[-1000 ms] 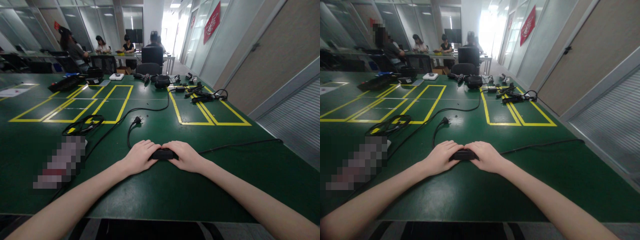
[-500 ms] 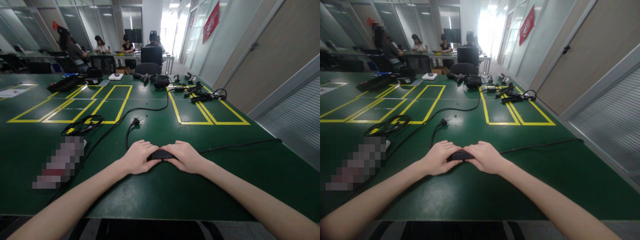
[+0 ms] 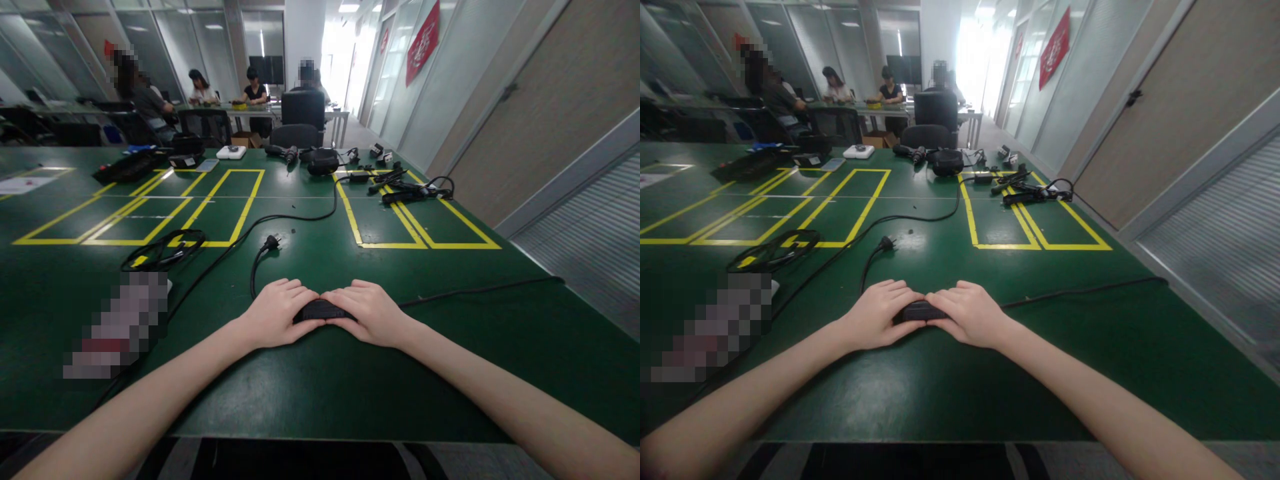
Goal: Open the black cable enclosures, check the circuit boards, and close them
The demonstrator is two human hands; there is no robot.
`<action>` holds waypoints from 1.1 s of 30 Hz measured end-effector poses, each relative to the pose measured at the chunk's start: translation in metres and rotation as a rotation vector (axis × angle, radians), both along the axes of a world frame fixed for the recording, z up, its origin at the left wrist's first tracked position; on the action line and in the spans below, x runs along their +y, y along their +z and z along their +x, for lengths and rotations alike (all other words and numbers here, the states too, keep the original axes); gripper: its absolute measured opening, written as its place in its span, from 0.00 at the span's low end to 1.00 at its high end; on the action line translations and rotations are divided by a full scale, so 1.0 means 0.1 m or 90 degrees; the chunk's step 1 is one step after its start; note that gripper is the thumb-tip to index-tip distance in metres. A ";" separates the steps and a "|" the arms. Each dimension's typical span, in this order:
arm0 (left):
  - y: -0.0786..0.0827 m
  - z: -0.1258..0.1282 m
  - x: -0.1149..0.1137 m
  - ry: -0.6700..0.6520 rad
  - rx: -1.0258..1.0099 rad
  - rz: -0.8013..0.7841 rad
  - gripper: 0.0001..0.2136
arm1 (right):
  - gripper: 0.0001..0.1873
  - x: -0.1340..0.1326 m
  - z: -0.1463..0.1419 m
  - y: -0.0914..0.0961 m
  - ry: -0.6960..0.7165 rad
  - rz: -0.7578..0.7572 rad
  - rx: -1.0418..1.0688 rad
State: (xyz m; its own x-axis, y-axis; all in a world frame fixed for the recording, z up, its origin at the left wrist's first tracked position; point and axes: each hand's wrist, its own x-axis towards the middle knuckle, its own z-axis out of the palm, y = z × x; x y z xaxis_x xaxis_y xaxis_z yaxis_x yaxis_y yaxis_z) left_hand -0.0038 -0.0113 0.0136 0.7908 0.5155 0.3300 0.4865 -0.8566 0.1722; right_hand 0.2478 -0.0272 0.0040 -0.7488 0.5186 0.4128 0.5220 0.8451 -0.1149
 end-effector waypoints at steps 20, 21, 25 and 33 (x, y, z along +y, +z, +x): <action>0.17 0.03 -0.04 0.076 -0.129 -0.499 0.20 | 0.12 0.00 0.01 0.04 0.047 0.254 0.016; 0.16 0.02 -0.04 0.075 -0.140 -0.485 0.19 | 0.12 0.00 0.01 0.05 0.046 0.220 0.012; 0.07 -0.02 -0.04 0.090 -0.110 -0.284 0.16 | 0.15 0.00 0.01 0.08 0.046 -0.002 0.065; -0.01 -0.01 -0.02 0.080 -0.083 -0.161 0.17 | 0.07 0.00 0.01 0.08 -0.006 -0.096 0.145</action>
